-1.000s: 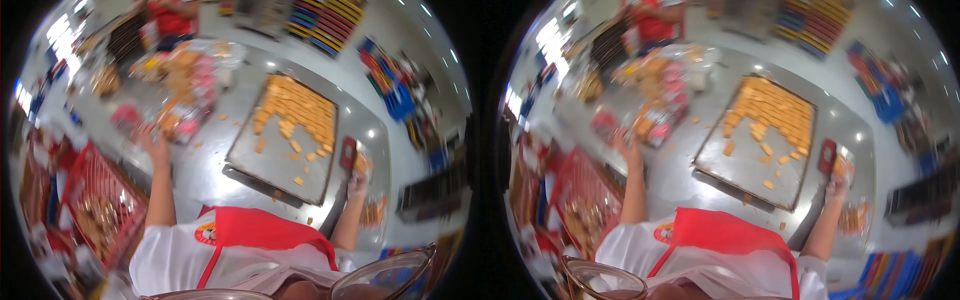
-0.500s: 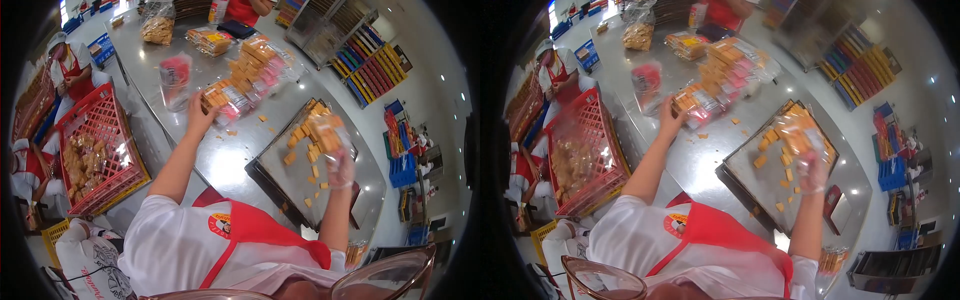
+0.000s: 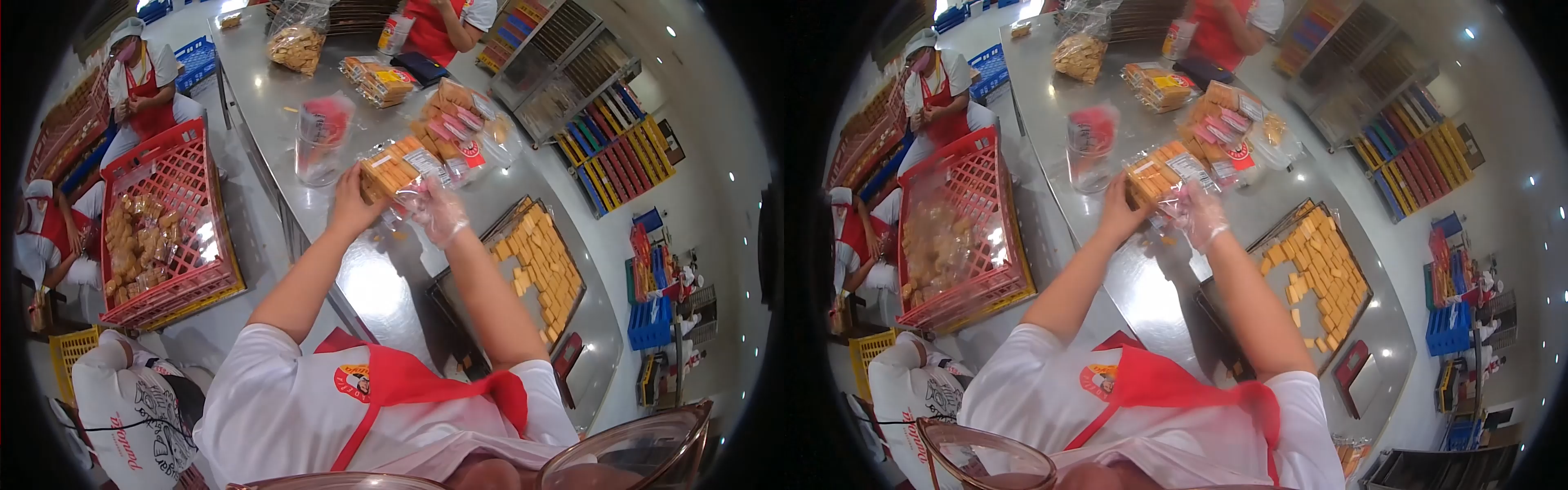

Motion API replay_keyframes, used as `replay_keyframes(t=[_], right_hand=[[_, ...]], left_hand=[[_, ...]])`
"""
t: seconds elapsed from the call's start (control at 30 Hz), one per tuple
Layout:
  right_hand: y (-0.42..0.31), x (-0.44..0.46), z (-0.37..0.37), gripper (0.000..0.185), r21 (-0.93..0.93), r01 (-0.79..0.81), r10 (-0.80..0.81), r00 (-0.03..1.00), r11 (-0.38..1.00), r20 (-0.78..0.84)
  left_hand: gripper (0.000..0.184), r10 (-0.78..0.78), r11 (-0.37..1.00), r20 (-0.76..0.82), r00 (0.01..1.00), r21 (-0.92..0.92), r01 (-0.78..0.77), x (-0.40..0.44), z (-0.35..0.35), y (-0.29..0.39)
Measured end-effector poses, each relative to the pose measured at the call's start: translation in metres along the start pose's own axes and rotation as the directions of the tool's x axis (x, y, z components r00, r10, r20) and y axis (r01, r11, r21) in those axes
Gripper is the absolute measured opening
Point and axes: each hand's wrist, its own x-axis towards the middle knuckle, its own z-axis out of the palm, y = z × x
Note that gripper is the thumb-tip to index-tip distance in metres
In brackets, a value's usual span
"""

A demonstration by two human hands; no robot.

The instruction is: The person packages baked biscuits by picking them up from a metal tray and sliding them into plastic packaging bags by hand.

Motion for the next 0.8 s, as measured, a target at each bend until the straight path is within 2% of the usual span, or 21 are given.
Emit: replay_keyframes(t=[0.07,0.17,0.23,0.27,0.33,0.43,0.47,0.5,0.57,0.63,0.73,0.8], right_hand=[[0.013,0.012,-0.008,0.031,0.031,-0.058,0.058,0.998,0.998,-0.022],[0.036,0.030,-0.036,0.030,0.145,-0.162,0.157,0.987,0.976,0.043],[0.040,0.025,-0.042,0.030,0.181,-0.187,0.173,0.981,0.966,0.091],[0.038,0.022,-0.048,0.030,0.114,-0.210,0.196,0.973,0.971,0.120],[0.018,0.000,-0.039,0.030,-0.021,-0.247,0.247,0.953,0.969,0.174],[0.008,-0.031,-0.023,0.033,-0.403,-0.160,0.142,0.987,0.901,-0.074],[0.012,-0.039,-0.030,0.034,-0.591,-0.032,-0.004,0.998,0.806,-0.060],[0.015,-0.049,-0.042,0.035,-0.751,0.084,-0.144,0.990,0.655,-0.015],[0.009,-0.066,-0.061,0.040,-0.875,0.151,-0.263,0.964,0.460,0.029],[-0.003,-0.085,-0.073,0.048,-0.878,0.088,-0.256,0.966,0.471,-0.040],[-0.011,-0.087,-0.093,0.045,-0.585,0.101,-0.235,0.959,0.805,-0.158],[-0.018,-0.074,-0.096,0.047,-0.346,0.122,-0.229,0.930,0.930,-0.287]], left_hand=[[0.080,0.026,0.999,-0.001,1.000,-0.021,-0.026,0.000,0.002,-0.004],[0.076,0.047,0.978,-0.095,0.994,-0.200,-0.065,0.000,0.002,-0.010],[0.071,0.136,0.980,-0.038,0.990,-0.139,-0.140,0.002,0.002,-0.018],[0.068,0.177,0.978,-0.006,0.984,-0.109,-0.176,0.002,0.004,-0.021],[0.064,0.164,0.979,-0.027,0.986,-0.122,-0.166,0.000,0.005,-0.012],[0.059,0.142,0.982,-0.044,0.989,-0.118,-0.147,0.000,0.004,-0.006],[0.057,0.134,0.984,-0.048,0.990,-0.113,-0.139,0.000,0.003,-0.005],[0.055,0.154,0.981,-0.063,0.986,-0.113,-0.160,-0.001,0.000,-0.003],[0.050,0.186,0.974,-0.093,0.978,-0.116,-0.197,-0.003,-0.005,0.003],[0.046,0.180,0.971,-0.079,0.980,-0.144,-0.190,0.000,-0.002,0.005],[0.040,0.169,0.973,-0.096,0.981,-0.141,-0.182,0.002,0.005,0.002],[0.038,0.161,0.974,-0.123,0.979,-0.141,-0.178,0.004,0.010,-0.002]])
